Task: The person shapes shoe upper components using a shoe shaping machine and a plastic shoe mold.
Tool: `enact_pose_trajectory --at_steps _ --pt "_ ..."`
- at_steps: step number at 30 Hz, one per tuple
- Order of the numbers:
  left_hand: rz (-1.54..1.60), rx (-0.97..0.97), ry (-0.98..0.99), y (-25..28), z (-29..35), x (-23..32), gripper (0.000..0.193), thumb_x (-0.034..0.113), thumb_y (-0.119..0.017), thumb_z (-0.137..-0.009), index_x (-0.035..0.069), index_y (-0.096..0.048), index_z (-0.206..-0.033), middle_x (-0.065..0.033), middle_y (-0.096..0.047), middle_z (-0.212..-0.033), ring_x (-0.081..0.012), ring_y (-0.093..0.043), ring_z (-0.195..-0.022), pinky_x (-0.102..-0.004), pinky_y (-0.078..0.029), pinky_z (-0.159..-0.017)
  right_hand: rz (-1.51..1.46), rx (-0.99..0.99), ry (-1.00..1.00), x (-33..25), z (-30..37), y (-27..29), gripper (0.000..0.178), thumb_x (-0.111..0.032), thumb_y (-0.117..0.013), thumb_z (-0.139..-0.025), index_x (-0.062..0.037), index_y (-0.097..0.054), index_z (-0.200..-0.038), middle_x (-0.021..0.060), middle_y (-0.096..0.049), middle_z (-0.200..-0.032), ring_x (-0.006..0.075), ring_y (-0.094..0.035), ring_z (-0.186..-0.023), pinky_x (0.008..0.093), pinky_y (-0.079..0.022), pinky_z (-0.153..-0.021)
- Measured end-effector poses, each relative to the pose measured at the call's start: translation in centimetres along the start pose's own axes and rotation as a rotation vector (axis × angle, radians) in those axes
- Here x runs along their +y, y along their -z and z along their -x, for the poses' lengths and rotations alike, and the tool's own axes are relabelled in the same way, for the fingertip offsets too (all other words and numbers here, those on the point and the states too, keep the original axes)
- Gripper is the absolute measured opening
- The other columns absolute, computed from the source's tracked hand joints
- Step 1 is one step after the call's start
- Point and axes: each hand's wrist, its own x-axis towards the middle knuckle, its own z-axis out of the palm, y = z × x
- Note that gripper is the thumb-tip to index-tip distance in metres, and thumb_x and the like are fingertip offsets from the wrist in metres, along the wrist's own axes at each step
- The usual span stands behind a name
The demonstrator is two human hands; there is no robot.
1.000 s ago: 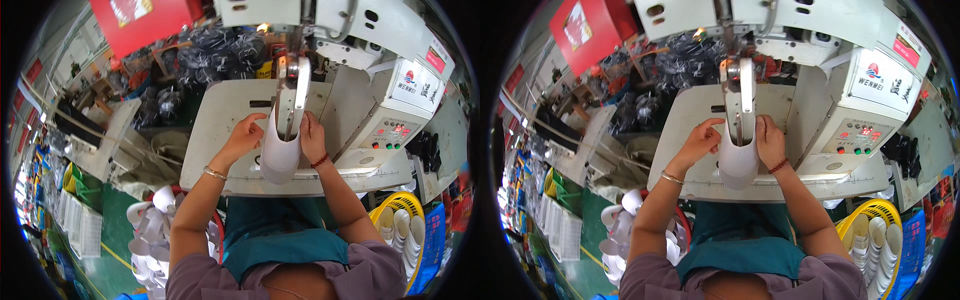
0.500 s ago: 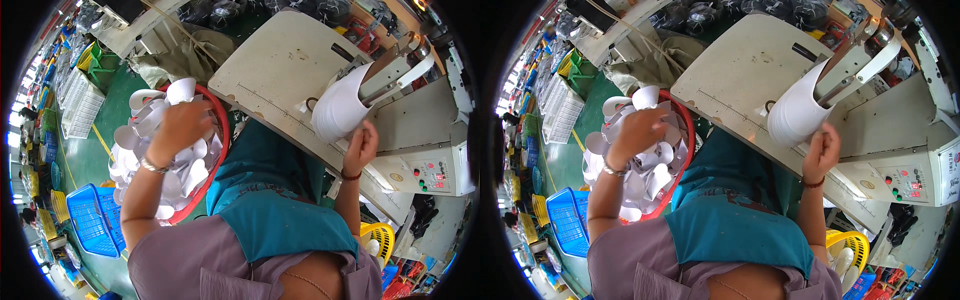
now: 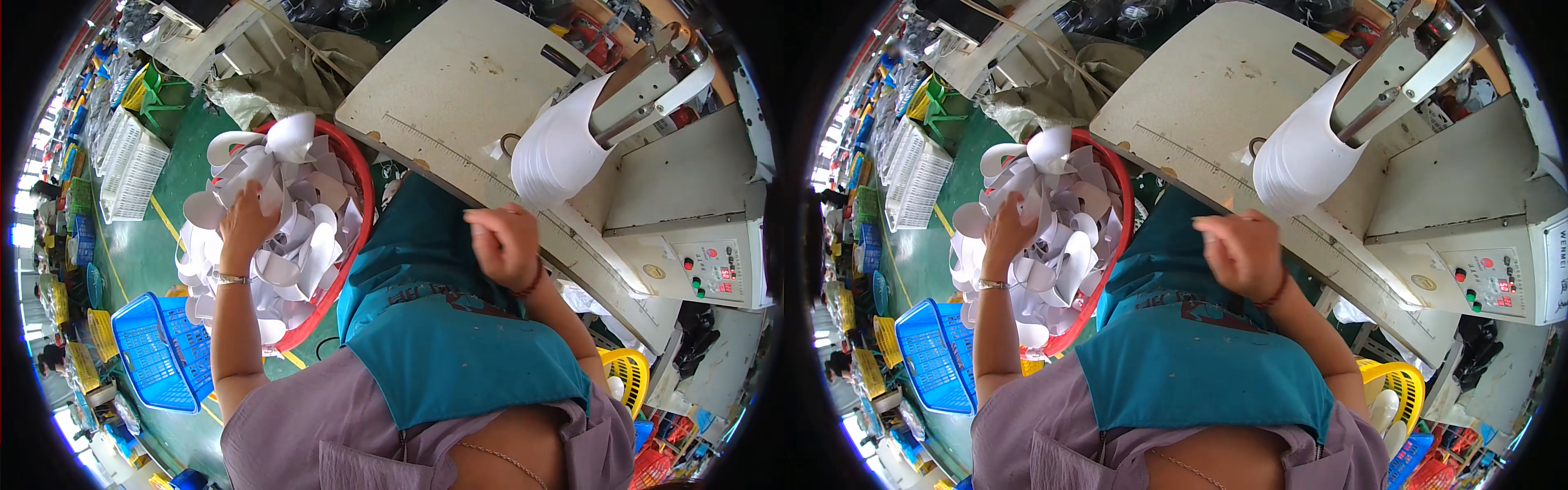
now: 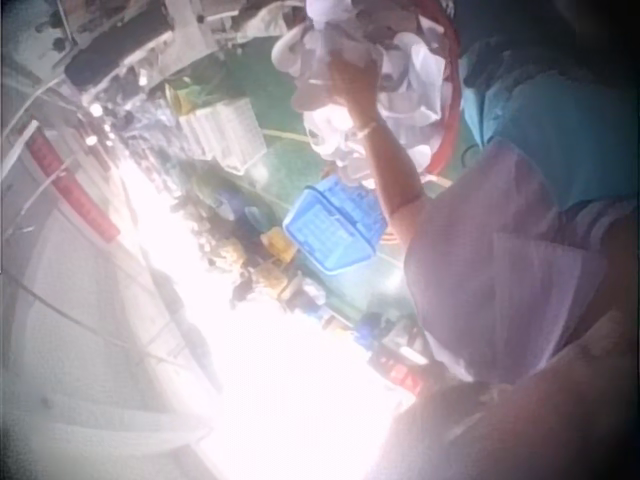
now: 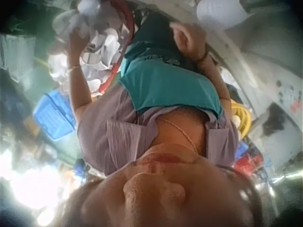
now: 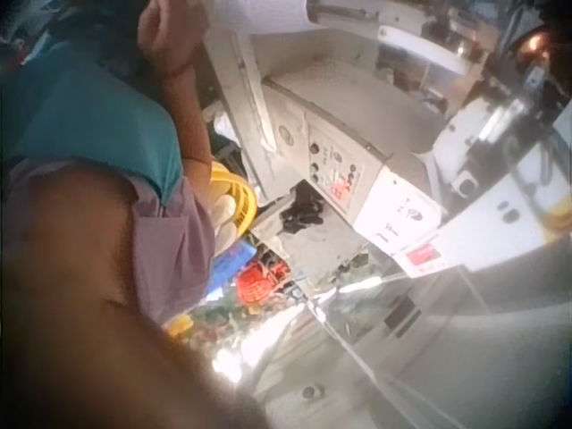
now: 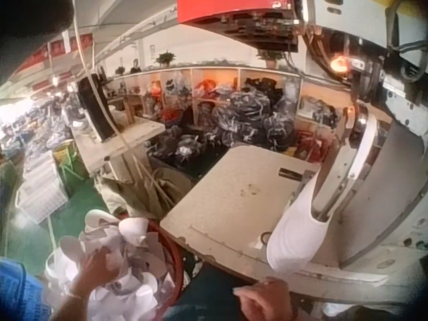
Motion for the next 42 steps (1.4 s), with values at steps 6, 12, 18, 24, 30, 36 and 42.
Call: enact_pose_trajectory --at_steps 6,12,18,24,30,36,42 --pt "0.349 -0.081 -0.038 -0.8 -1.2 -0.3 0.046 0.016 -0.063 -0.071 0.005 -0.05 -0.114 -0.0072 -0.056 -0.064 -0.0232 -0.058 -0.061 -0.0341 -0.046 -0.06 -0.175 -0.309 0.34 -3.5 -4.1 -10.6 0.049 -0.013 -0.065 -0.071 -0.0092 -0.05 -0.118 0.0071 -0.057 -0.104 0.0213 -0.06 -0.088 0.0339 -0.043 -0.078" --pt "0.806 -0.134 0.104 -1.2 -0.3 0.4 0.036 0.006 -0.056 -0.078 0.002 -0.051 -0.113 -0.002 -0.052 -0.057 -0.0084 -0.048 -0.047 -0.0251 -0.039 -0.043 -0.113 -0.439 0.565 -5.0 -1.4 -19.6 0.037 -0.018 -0.061 -0.074 -0.0082 -0.055 -0.109 0.0042 -0.057 -0.089 0.0226 -0.059 -0.08 0.04 -0.041 -0.08" --pt "0.868 -0.02 0.039 -2.6 -0.1 -1.4 0.032 0.003 -0.054 -0.08 0.002 -0.054 -0.112 -0.0004 -0.056 -0.062 -0.0057 -0.048 -0.05 -0.0208 -0.04 -0.046 -0.111 -0.66 0.54 -2.9 -0.6 -20.0 0.022 -0.014 -0.051 -0.078 -0.006 -0.061 -0.096 0.0048 -0.057 -0.082 0.0212 -0.059 -0.078 0.0341 -0.046 -0.072" --pt "0.918 0.075 0.002 -6.5 -2.8 -4.2 0.029 0.001 -0.054 -0.077 0.002 -0.059 -0.105 -0.0017 -0.057 -0.063 -0.0067 -0.05 -0.052 -0.0212 -0.042 -0.052 -0.217 -0.606 0.327 -0.1 1.4 -15.3 0.018 -0.01 -0.051 -0.076 -0.0063 -0.062 -0.09 0.007 -0.058 -0.085 0.0246 -0.059 -0.074 0.0357 -0.048 -0.068" --pt "0.863 0.1 -0.049 -4.7 -2.6 -2.9 0.023 0.001 -0.055 -0.076 -0.002 -0.06 -0.099 -0.0024 -0.059 -0.066 -0.007 -0.054 -0.057 -0.021 -0.043 -0.056 -0.26 -0.426 0.288 -1.0 0.6 -10.5 0.021 -0.006 -0.055 -0.073 -0.007 -0.06 -0.094 0.0063 -0.059 -0.086 0.024 -0.057 -0.071 0.0338 -0.047 -0.066" --pt "0.773 0.148 -0.075 -6.1 -2.4 -3.9 0.022 0.003 -0.055 -0.078 -0.001 -0.061 -0.099 -0.0054 -0.06 -0.068 -0.0086 -0.056 -0.058 -0.0227 -0.045 -0.056 -0.281 -0.38 0.222 -1.9 0.7 -8.3 0.027 -0.003 -0.059 -0.071 -0.0078 -0.06 -0.097 0.0075 -0.061 -0.088 0.0246 -0.06 -0.076 0.0345 -0.048 -0.065" --pt "0.719 0.133 -0.038 -7.0 -3.5 -4.0 0.023 0.006 -0.055 -0.079 -0.001 -0.06 -0.101 -0.0064 -0.062 -0.071 -0.0112 -0.057 -0.061 -0.0246 -0.047 -0.06 -0.507 -0.12 0.01 -2.6 1.3 -8.3 0.026 0.004 -0.057 -0.074 -0.0043 -0.061 -0.098 0.0124 -0.064 -0.086 0.0274 -0.063 -0.076 0.0345 -0.051 -0.068"
